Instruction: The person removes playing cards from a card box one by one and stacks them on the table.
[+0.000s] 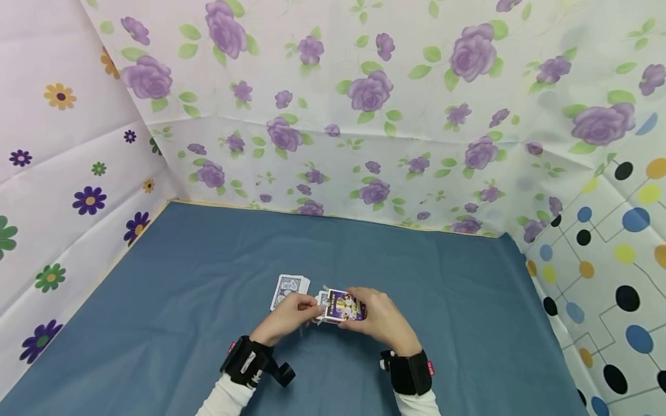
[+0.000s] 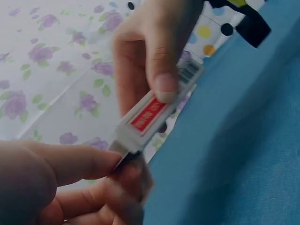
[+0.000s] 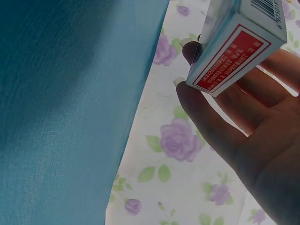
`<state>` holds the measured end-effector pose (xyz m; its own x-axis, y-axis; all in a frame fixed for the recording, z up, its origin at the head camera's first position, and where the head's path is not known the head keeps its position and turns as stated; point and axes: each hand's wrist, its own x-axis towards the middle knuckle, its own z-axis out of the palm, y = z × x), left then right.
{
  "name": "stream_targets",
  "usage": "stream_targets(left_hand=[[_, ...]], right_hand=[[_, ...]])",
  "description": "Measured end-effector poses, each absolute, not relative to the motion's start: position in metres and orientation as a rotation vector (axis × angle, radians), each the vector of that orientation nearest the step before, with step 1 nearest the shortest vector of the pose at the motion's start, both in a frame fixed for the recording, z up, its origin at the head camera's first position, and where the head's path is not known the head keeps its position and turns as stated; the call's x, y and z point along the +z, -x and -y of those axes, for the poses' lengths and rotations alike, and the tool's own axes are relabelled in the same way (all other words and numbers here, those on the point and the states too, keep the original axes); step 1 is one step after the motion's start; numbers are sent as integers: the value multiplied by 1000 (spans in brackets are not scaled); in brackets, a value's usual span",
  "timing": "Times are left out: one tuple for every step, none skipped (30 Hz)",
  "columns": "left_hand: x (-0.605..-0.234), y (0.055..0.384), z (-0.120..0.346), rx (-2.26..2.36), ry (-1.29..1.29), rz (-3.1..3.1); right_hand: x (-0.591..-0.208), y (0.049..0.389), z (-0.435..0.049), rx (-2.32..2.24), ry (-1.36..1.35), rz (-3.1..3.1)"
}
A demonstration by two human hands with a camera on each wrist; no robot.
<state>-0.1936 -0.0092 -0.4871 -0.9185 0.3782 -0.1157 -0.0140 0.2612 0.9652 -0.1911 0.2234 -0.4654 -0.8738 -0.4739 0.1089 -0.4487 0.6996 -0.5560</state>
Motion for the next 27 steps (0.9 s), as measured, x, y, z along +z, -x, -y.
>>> stream_targets(left_hand=[[-487,194,11,1711,-332,-2189],[-487,195,13,1720,-328,-2171],[-487,196,16,1729,-320,-2152],[-486,197,18,1745,-310,-2131],[-486,198,21,1769,-300,-2102],[-486,199,24,1794,-287,-2079],[-486,200,28,1821,-276,-2057],[-486,201,32,1843,-261,-2039],[-486,202,36,1864,-249,-2022],[-486,203,41,1886,-236,-2009],[-487,204,45,1907,-230,-2000],[-487,204,50,1921,-222,-2002],[-486,205,55,1926,-222,-2006],[-486,206,59,1927,-222,-2011],[-486,207,63,1925,-224,-2021],[-485,208,67,1920,-221,-2034],[-485,208,70,1911,-223,-2051],[-485,210,73,1900,-212,-2066],[-485,211,76,1891,-204,-2081],[-485,212,78,1887,-183,-2098],[-485,213,80,1883,-167,-2117],[-486,215,81,1882,-136,-2133],[-487,217,83,1883,-102,-2151],[-489,219,84,1891,-62,-2161],[-491,221,85,1893,-25,-2182],[-494,223,85,1898,16,-2197],[-496,226,86,1900,51,-2212]], right_hand=[[-465,191,-223,-917,772,-2857],[-466,192,-223,-918,770,-2858],[-466,192,-224,-921,766,-2861],[-466,193,-224,-922,770,-2864],[-466,194,-223,-924,771,-2869],[-466,194,-223,-925,774,-2876],[-467,194,-223,-925,777,-2884],[-467,194,-223,-925,782,-2892],[-468,194,-224,-927,784,-2896],[-468,194,-224,-923,792,-2903],[-468,194,-224,-923,792,-2906],[-469,194,-224,-918,795,-2910],[-469,194,-224,-916,792,-2909],[-470,194,-224,-913,788,-2906],[-470,194,-225,-912,785,-2902],[-470,194,-225,-909,782,-2899],[-470,193,-225,-909,777,-2893],[-470,193,-225,-906,772,-2890],[-469,193,-225,-906,766,-2886],[-469,193,-225,-904,764,-2885],[-469,193,-224,-903,762,-2885],[-468,193,-224,-903,759,-2884],[-469,192,-224,-904,756,-2884],[-469,192,-224,-906,751,-2885],[-469,192,-224,-904,753,-2885],[-469,192,-224,-906,751,-2885],[-470,192,-224,-907,750,-2884]])
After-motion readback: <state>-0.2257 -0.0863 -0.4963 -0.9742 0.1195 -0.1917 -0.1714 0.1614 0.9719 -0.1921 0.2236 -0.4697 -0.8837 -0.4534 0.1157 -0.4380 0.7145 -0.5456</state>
